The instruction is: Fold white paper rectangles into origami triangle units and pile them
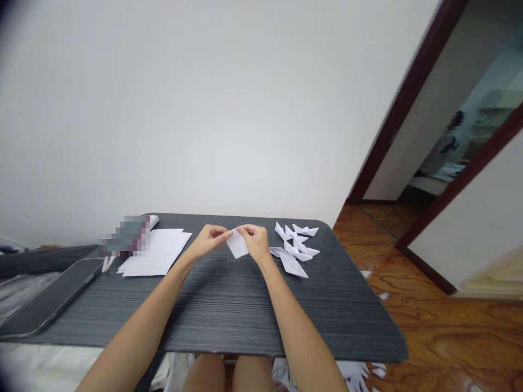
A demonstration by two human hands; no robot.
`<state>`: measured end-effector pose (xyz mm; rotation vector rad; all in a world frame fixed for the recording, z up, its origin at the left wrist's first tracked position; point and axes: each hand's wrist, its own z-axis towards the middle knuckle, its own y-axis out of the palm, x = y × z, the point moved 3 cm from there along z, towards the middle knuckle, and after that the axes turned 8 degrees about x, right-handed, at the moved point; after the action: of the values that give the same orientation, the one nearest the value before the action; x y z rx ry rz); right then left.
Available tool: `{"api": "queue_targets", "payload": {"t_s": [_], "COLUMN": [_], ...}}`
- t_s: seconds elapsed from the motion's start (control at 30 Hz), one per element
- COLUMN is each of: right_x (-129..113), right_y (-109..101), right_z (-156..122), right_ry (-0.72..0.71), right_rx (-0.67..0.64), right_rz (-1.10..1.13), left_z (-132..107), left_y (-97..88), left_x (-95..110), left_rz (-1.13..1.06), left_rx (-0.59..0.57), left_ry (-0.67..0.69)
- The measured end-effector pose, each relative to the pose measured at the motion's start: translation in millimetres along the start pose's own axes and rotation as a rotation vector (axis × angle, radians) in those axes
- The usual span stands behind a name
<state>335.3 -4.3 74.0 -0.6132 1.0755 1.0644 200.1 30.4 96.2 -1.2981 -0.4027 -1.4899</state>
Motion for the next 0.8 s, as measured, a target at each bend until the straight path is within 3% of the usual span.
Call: {"api": "queue_targets", "payload": {"t_s": [0.2,0.37,0.43,0.6,0.7,0.8], "right_x": [3.1,3.2,2.9,2.0,3.6,6.9], "right_y": [5.7,8.2,13.7,18.9,10.7,1.7], "right_z": [-2.8,-8.3,-12.5,-15.8,-10.1,-2.4], "right_ry": [0.152,0.134,0.117,0.188,0.217,0.220], "right_rx": [-0.219,-0.308,-0.350,-0.418,-0.468,-0.382], "right_rz": [0.037,-0.073,-0.116,-0.065,-0.019,-0.006], "left_z": [0.5,-1.2,-2.6,-0.8,3.8,5.3], "left_y": [-8.2,-7.2,-4.8,-6.5,-20.5,-35.9], "left_x": [-3.0,-8.0,-6.2,-3.5,-10.0,-16.1], "left_rz": [0.131,0.144,0.190,0.366,0.380,0.373], "left_rx": [0.075,-0.081,-0.068,0.165,0.381,0.624], "left_ry": [0.050,-0.011,0.039,0.216,0.186,0.139]}}
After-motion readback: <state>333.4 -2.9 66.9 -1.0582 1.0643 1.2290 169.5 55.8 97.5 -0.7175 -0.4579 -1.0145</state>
